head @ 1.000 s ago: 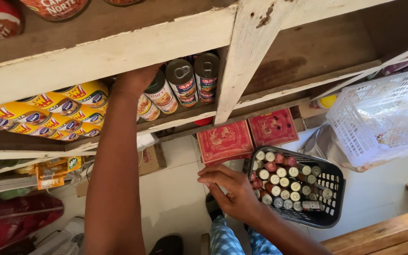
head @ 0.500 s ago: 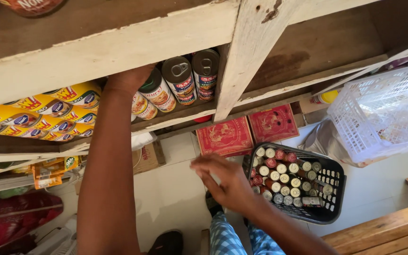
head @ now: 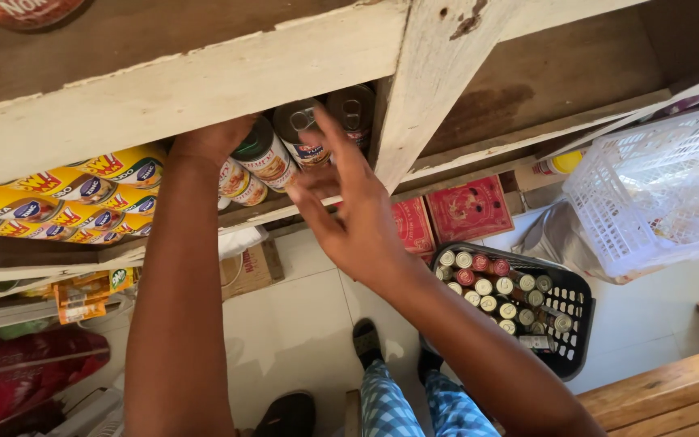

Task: Organize and stock canned goods onto wooden shelves from a storage basket.

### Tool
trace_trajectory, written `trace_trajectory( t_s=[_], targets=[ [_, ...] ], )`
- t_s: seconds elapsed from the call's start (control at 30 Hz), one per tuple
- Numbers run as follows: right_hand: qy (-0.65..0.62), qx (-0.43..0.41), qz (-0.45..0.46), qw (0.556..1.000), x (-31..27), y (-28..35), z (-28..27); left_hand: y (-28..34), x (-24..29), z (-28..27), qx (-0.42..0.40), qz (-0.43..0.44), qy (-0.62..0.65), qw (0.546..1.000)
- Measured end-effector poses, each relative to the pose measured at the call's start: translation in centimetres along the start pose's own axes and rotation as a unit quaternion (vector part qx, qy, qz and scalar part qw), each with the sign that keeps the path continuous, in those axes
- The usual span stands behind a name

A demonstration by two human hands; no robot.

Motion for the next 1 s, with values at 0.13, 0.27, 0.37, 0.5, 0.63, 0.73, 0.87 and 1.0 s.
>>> trace_trajectory(
  t_s=[0.13, 0.27, 0.37, 0.5, 0.63, 0.73, 0.87, 1.0],
  targets=[
    [0.006, 0.009, -0.06, 0.998, 1.1, -2.3, 1.5, 0.0, 0.6, -1.3, -0.008, 0.004, 0.011, 1.0],
    [0.011, 0.022, 0.032, 0.999, 4.4, -3.8, 2.3, 0.1, 0.9, -2.3, -0.027, -0.039, 0.039, 0.998],
    [-0.037, 0.015, 0.075, 0.996, 5.8, -4.4, 2.3, -0.2, 1.0, -2.6, -0.039, -0.041, 0.007, 0.998],
    [-0.126, 0.0, 0.152, 0.98, 6.8, -4.8, 2.4, -0.9, 2.1, -4.1, -0.07, -0.03, -0.053, 0.996],
    [-0.103, -0.01, 0.175, 0.979, 7.1, -5.1, 2.4, -0.6, 1.7, -3.6, -0.058, -0.026, -0.049, 0.997],
    [-0.083, -0.013, 0.179, 0.98, 6.9, -5.2, 2.3, -0.4, 1.8, -3.6, -0.047, -0.026, -0.035, 0.998],
    [-0.083, 0.002, 0.177, 0.981, 6.5, -4.9, 2.3, -0.4, 1.5, -3.3, -0.056, -0.035, -0.028, 0.997],
    [-0.001, -0.011, 0.103, 0.995, 4.1, -3.2, 1.1, 0.1, 0.6, -2.7, -0.035, -0.009, -0.027, 0.999]
  ],
)
Point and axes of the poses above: each hand's wrist, its own y-axis away from the middle knuckle, its own z-axis out of the palm, x = y × z, the point moved 3 cm from there along -y, towards the middle knuckle, and after that the axes turned 9 degrees about x, right-handed, at the moved point
